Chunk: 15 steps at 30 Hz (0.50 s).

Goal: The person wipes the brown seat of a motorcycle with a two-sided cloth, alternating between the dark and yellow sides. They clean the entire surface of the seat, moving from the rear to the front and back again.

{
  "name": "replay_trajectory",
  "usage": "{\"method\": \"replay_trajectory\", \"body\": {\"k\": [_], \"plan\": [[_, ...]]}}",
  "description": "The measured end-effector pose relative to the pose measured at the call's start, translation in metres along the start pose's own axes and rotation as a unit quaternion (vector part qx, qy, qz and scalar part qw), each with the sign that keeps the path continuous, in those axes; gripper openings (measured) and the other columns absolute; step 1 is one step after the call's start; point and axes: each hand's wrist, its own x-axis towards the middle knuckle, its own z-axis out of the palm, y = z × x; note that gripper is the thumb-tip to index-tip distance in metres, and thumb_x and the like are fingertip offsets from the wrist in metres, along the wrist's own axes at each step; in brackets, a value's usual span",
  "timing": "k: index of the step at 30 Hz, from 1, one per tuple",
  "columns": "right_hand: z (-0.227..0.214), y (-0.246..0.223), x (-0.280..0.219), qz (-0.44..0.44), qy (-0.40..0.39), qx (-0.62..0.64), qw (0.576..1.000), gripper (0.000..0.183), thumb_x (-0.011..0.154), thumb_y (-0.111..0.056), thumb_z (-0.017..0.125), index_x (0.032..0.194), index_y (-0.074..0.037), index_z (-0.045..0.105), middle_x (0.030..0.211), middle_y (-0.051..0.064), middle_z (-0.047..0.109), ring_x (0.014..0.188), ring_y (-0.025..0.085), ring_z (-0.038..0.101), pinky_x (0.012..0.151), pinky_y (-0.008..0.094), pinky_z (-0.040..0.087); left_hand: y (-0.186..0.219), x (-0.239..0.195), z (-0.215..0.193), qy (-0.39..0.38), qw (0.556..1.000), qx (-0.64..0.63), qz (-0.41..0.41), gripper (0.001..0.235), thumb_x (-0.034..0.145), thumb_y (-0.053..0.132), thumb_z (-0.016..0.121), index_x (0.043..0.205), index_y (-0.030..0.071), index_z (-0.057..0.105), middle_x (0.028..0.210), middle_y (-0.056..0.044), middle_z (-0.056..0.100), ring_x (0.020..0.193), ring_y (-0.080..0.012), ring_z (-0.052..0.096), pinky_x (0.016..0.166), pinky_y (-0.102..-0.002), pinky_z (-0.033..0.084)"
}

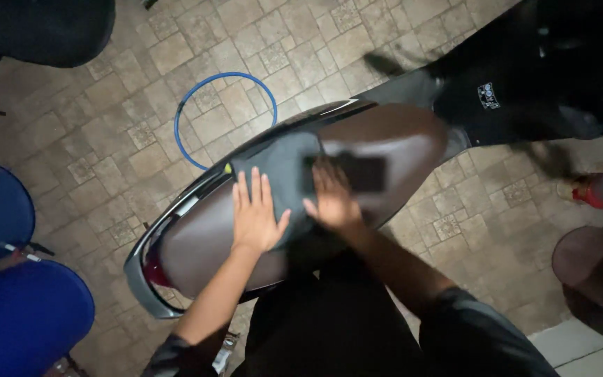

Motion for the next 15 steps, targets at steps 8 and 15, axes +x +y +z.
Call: {"method": "replay_trajectory", "body": {"k": [8, 15], "plan": [[0.01, 0.159, 0.061, 0.065, -0.127, 0.017, 0.99, 0.085, 0.079, -0.066, 0.062, 0.139, -0.004, 0.059, 0.139, 0.019, 0.061, 0.136, 0.034, 0.052, 0.11, 0.056, 0.039, 0.087, 0.136, 0.029, 0.009, 0.999, 0.033, 0.035, 0.093, 0.091, 0.064, 0.05, 0.155, -0.001, 0.037, 0.161, -0.023, 0.036, 0.149, -0.0447, 0.03, 0.122, -0.058, 0.018], [0.033, 0.287, 0.017, 0.234, -0.135, 0.063, 0.961, 0.057, 0.099, -0.068, 0.053, 0.103, -0.014, 0.072, 0.107, 0.006, 0.073, 0.114, 0.028, 0.068, 0.095, 0.05, 0.052, 0.177, 0.235, 0.051, -0.051, 0.992, -0.018, 0.11, 0.083, 0.092, 0.066, 0.041, 0.151, 0.008, 0.048, 0.153, -0.012, 0.052, 0.139, -0.0406, 0.049, 0.116, -0.056, 0.032]]}}
